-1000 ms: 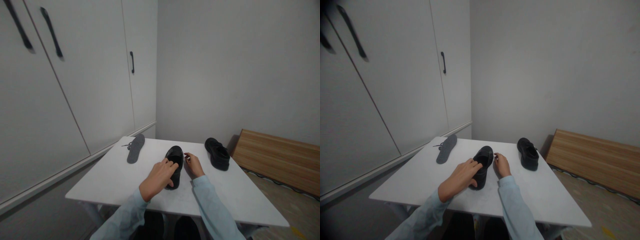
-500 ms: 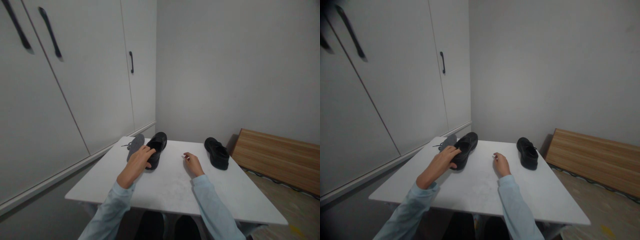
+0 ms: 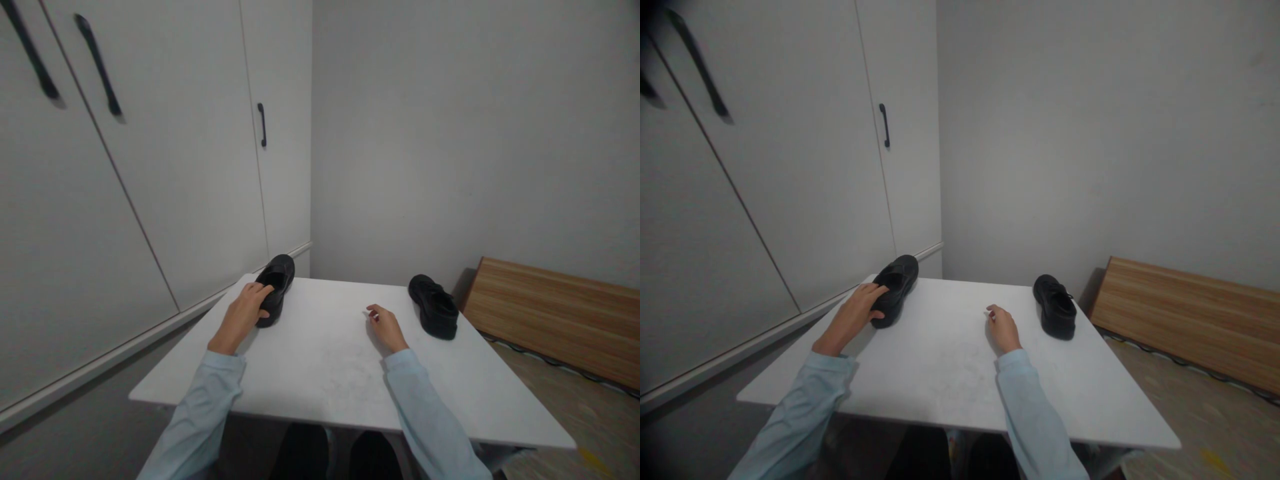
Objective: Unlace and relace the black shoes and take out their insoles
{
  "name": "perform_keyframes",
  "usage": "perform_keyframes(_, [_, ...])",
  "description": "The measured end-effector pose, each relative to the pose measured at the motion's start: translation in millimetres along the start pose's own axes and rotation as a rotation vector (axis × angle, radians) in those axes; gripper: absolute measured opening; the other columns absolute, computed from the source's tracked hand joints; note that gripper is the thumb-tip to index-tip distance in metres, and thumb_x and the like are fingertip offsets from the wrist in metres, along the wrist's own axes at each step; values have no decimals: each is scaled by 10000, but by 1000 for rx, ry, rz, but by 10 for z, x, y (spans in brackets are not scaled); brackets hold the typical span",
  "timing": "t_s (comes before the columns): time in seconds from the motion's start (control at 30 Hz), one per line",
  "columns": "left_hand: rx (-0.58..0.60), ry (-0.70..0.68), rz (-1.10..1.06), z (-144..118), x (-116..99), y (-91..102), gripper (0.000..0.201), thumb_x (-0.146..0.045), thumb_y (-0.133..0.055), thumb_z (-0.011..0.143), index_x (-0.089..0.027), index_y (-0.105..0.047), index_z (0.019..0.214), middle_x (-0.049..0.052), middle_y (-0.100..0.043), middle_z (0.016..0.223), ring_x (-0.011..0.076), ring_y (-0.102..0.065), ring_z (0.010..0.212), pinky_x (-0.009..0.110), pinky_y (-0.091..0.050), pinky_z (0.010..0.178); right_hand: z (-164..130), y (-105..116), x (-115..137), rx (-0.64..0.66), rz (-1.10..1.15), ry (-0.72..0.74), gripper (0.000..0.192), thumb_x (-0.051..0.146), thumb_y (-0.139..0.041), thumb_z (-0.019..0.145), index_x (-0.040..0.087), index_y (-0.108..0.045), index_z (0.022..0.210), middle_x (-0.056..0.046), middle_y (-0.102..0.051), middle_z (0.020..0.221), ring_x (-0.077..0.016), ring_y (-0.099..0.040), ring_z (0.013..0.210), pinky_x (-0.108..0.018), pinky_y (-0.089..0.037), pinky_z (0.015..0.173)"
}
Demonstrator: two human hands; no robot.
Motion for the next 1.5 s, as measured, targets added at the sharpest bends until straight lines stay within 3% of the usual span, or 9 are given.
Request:
perform_keyframes(0.27, [-24, 11, -66, 8, 226, -227, 541, -53, -674, 682, -194, -540, 1187, 100, -537, 1221, 264, -426, 1226, 377, -384, 1007, 2, 10, 20, 28, -5, -40, 371, 54, -468, 752, 168, -634, 1064, -64, -698, 928, -159, -625, 777, -257, -451, 771])
perform_keyframes(0.5, [25, 31, -69, 31, 373, -432, 567, -31, -659, 660, -159, -528, 1196, 124, -540, 1214, 275, -438, 1217, 387, -361, 1025, -7, 11, 45, 37, -8, -38, 353, 61, -482, 752, 171, -642, 1047, -57, -698, 920, -155, -625, 784, -242, -450, 767])
perform_keyframes(0.67, [160, 115, 92, 92, 355, -385, 608, -52, -678, 652, -153, -498, 1224, 159, -529, 1253, 306, -439, 1232, 412, -398, 964, -18, 25, 76, 43, -14, -30, 327, 80, -477, 774, 173, -649, 1036, -57, -698, 916, -157, -627, 789, -244, -448, 770])
perform_keyframes(0.77, [192, 173, 204, 98, 139, -248, 552, -84, -670, 694, -211, -497, 1203, 131, -542, 1247, 311, -415, 1252, 495, -379, 959, -18, 29, 81, 48, -16, -33, 329, 75, -480, 766, 172, -653, 1029, -58, -699, 913, -155, -629, 786, -240, -449, 764])
perform_keyframes(0.83, [151, 186, 253, 89, -82, -144, 454, -159, -664, 745, -201, -516, 1172, 131, -566, 1199, 324, -433, 1218, 524, -382, 938, -15, 24, 77, 52, -13, -32, 333, 69, -480, 762, 168, -653, 1028, -60, -699, 916, -155, -630, 785, -239, -449, 763])
perform_keyframes(0.93, [51, 123, 271, 77, -481, -26, 387, -246, -635, 800, -171, -527, 1165, 145, -577, 1159, 328, -466, 1164, 489, -405, 906, -10, 12, 67, 50, -14, -24, 335, 63, -470, 765, 156, -651, 1032, -69, -699, 923, -159, -627, 796, -242, -448, 770])
perform_keyframes(1.03, [65, -6, 207, 84, -879, -18, 328, -273, -615, 825, -173, -546, 1130, 135, -589, 1134, 300, -508, 1109, 413, -439, 855, -8, 5, 61, 46, -20, -22, 327, 71, -466, 773, 153, -652, 1029, -72, -699, 920, -165, -625, 796, -249, -447, 771])
perform_keyframes(1.27, [-6, -274, 22, 103, -1557, -257, 281, -250, -567, 862, -191, -517, 1132, 91, -598, 1088, 236, -580, 997, 336, -480, 794, -12, 10, 64, 37, -15, -17, 318, 85, -475, 772, 168, -655, 1021, -66, -699, 935, -158, -626, 799, -241, -449, 777])
perform_keyframes(1.5, [7, -422, -207, 53, -1766, -715, 264, -189, -504, 885, -207, -511, 1149, 60, -603, 1110, 197, -588, 1022, 332, -483, 883, -5, -9, 49, 30, -31, -2, 316, 77, -490, 765, 160, -646, 1027, -66, -694, 937, -157, -623, 807, -242, -448, 789])
Point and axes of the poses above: each hand's wrist, its own z-axis towards the middle knuckle, its own y-axis out of the back of the hand, x = y × z, the point moved 4 cm from there along z, towards the middle knuckle
